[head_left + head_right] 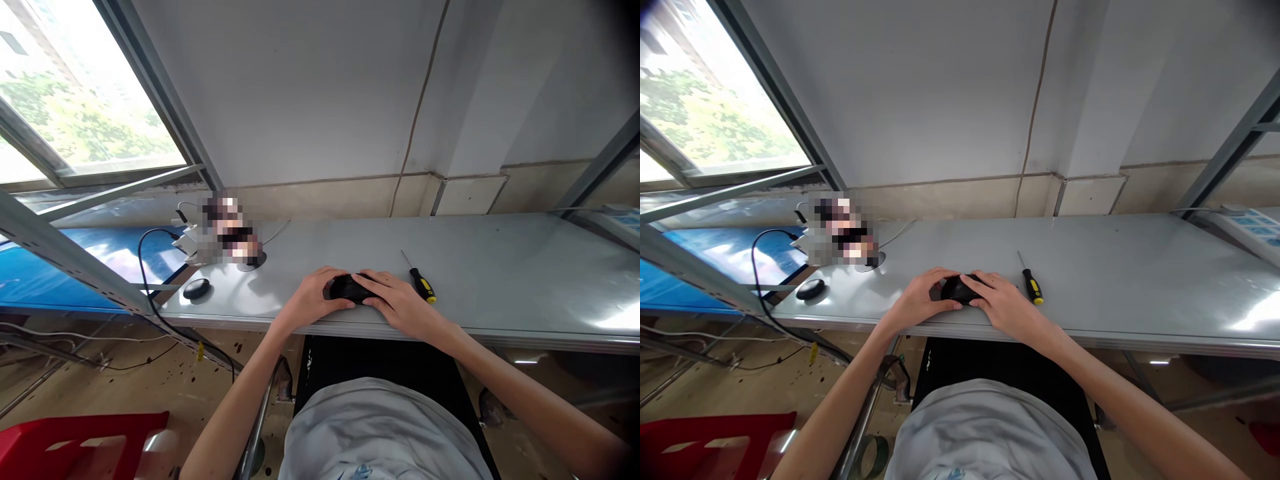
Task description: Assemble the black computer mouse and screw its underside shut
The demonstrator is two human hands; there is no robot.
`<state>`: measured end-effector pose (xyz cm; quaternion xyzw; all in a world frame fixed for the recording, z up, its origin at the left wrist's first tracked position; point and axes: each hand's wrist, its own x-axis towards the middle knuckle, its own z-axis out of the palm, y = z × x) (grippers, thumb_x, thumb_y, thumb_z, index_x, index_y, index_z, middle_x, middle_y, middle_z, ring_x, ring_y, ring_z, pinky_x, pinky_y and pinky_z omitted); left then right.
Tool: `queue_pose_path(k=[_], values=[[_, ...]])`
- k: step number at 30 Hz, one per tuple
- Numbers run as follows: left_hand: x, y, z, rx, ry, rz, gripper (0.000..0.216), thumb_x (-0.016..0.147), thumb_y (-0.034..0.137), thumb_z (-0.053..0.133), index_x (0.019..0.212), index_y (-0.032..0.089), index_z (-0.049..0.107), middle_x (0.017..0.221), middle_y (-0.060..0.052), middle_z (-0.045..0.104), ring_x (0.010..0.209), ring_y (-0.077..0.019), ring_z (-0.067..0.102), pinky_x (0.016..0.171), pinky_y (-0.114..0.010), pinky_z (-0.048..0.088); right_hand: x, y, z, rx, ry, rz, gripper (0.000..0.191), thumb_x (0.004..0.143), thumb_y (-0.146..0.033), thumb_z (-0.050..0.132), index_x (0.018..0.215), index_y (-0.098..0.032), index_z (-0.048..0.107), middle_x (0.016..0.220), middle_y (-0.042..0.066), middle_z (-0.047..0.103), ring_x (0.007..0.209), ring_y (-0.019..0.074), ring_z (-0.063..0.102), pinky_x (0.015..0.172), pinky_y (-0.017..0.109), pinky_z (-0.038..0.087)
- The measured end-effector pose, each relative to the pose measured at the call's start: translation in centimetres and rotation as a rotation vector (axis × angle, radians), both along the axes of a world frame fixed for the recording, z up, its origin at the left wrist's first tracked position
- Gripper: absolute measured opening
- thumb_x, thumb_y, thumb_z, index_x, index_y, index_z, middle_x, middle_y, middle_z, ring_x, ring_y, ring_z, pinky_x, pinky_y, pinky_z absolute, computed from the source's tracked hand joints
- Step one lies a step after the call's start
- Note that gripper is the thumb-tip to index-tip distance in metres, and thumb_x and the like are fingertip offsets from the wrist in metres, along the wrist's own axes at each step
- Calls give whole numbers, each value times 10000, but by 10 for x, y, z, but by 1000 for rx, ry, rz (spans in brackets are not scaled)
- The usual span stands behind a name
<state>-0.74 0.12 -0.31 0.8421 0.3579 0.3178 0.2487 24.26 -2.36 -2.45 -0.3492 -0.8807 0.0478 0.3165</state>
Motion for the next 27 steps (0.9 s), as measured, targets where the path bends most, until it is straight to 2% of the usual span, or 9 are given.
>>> queue_pose_path(k=[7,13,18,27], values=[[-1,2,-2,-20,-6,-6,508,826,432,832,1263,232,668,1161,-62,678,980,-212,622,850,-329,513,0,0,-2,-81,-5,-28,474,1065,-291,475,1524,-175,502,1508,166,550,1358,312,565,1146,523,478],[0,0,1,-39,14,14,504,822,459,827,1248,237,676,1136,-64,684,961,-220,631,866,-348,513,2,0,-4,-111,2,-35,483,1056,-310,506,1534,-247,494,1529,122,540,1378,291,553,1161,503,465],[0,0,0,-43,12,15,513,818,459,831,1256,243,674,1154,-66,682,982,-224,632,882,-351,509,2,0,-3,-120,12,-30,470,1059,-333,504,1511,-206,526,1519,137,548,1361,298,569,1164,510,457],[0,1,1,-46,15,5,518,814,436,840,1264,240,673,1154,-60,683,977,-213,630,871,-334,506,2,3,-1,-165,17,-47,505,992,-333,647,1480,-232,565,1507,133,560,1354,320,576,1161,524,454]])
